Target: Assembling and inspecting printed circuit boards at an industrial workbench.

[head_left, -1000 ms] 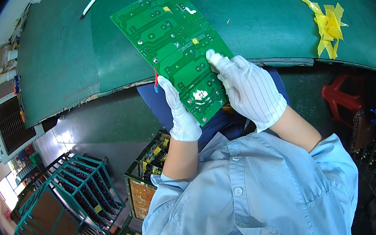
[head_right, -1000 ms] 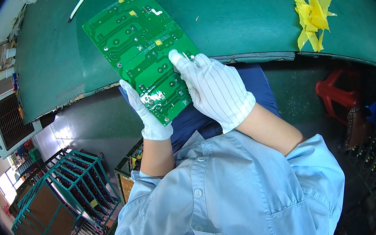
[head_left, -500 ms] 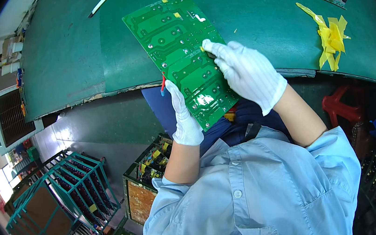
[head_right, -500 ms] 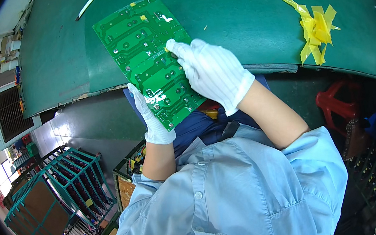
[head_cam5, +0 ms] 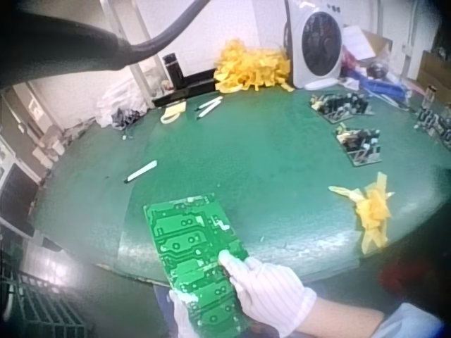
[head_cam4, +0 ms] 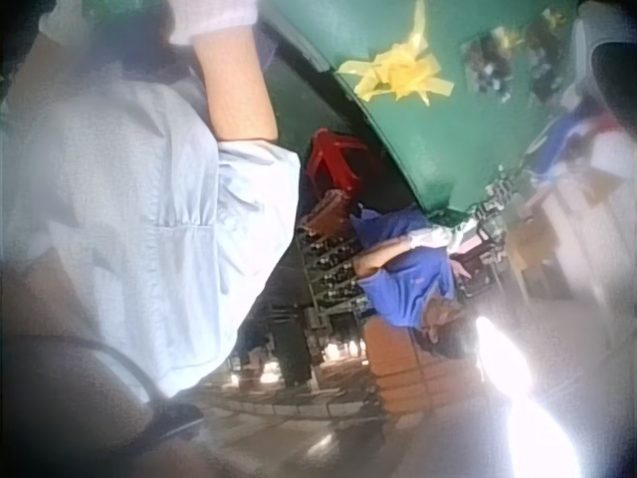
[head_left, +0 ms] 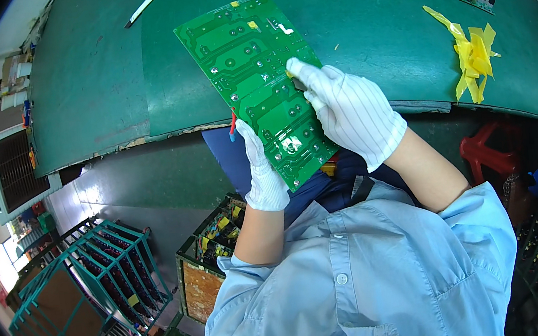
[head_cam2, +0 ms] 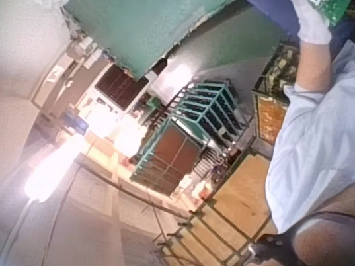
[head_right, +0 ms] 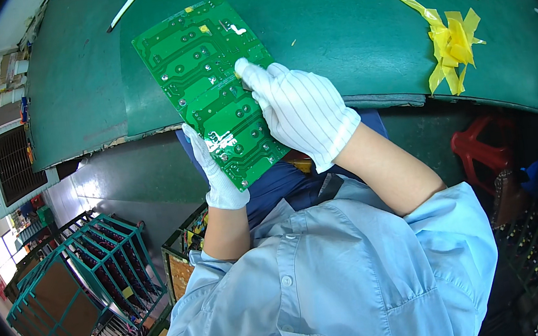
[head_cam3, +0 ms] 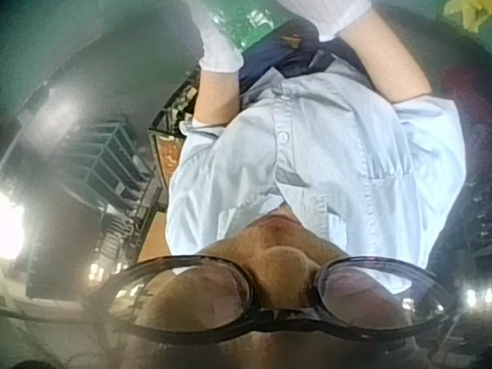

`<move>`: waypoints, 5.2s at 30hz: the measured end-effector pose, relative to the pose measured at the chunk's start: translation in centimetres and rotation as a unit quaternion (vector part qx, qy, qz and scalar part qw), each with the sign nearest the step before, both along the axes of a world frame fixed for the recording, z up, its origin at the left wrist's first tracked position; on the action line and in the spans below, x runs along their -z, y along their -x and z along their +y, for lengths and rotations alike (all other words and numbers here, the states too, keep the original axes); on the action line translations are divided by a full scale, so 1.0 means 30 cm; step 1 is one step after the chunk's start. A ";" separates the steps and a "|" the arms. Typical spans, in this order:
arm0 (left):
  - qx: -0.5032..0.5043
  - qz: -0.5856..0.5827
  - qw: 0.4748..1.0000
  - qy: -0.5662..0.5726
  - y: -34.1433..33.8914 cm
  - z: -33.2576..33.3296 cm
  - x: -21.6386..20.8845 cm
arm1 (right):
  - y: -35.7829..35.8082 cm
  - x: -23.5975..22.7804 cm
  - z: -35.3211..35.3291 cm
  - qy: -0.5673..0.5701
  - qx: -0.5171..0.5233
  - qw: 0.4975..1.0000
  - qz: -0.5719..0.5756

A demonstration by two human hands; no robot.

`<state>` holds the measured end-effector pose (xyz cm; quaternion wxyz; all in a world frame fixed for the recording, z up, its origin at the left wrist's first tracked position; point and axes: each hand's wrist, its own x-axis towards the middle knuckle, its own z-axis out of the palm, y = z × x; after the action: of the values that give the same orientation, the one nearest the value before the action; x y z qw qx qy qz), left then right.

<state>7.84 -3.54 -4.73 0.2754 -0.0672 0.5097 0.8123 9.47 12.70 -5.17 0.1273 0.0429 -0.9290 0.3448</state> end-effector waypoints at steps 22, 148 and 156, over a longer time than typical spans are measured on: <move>0.054 -0.055 0.994 -0.073 0.011 -0.019 0.062 | 0.245 -0.048 0.038 -0.034 -0.007 0.999 -0.039; 0.180 0.671 0.505 0.512 0.306 0.149 -0.036 | -0.126 0.014 0.209 -0.121 -0.005 0.992 -0.029; 0.117 0.704 0.504 0.487 0.318 0.151 -0.001 | -0.100 0.036 0.198 -0.142 0.012 0.990 -0.022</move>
<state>-1.70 0.99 -4.70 -0.1572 0.4634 0.8540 0.1765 12.49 18.65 -6.25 0.1036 0.0421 -0.9715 0.2090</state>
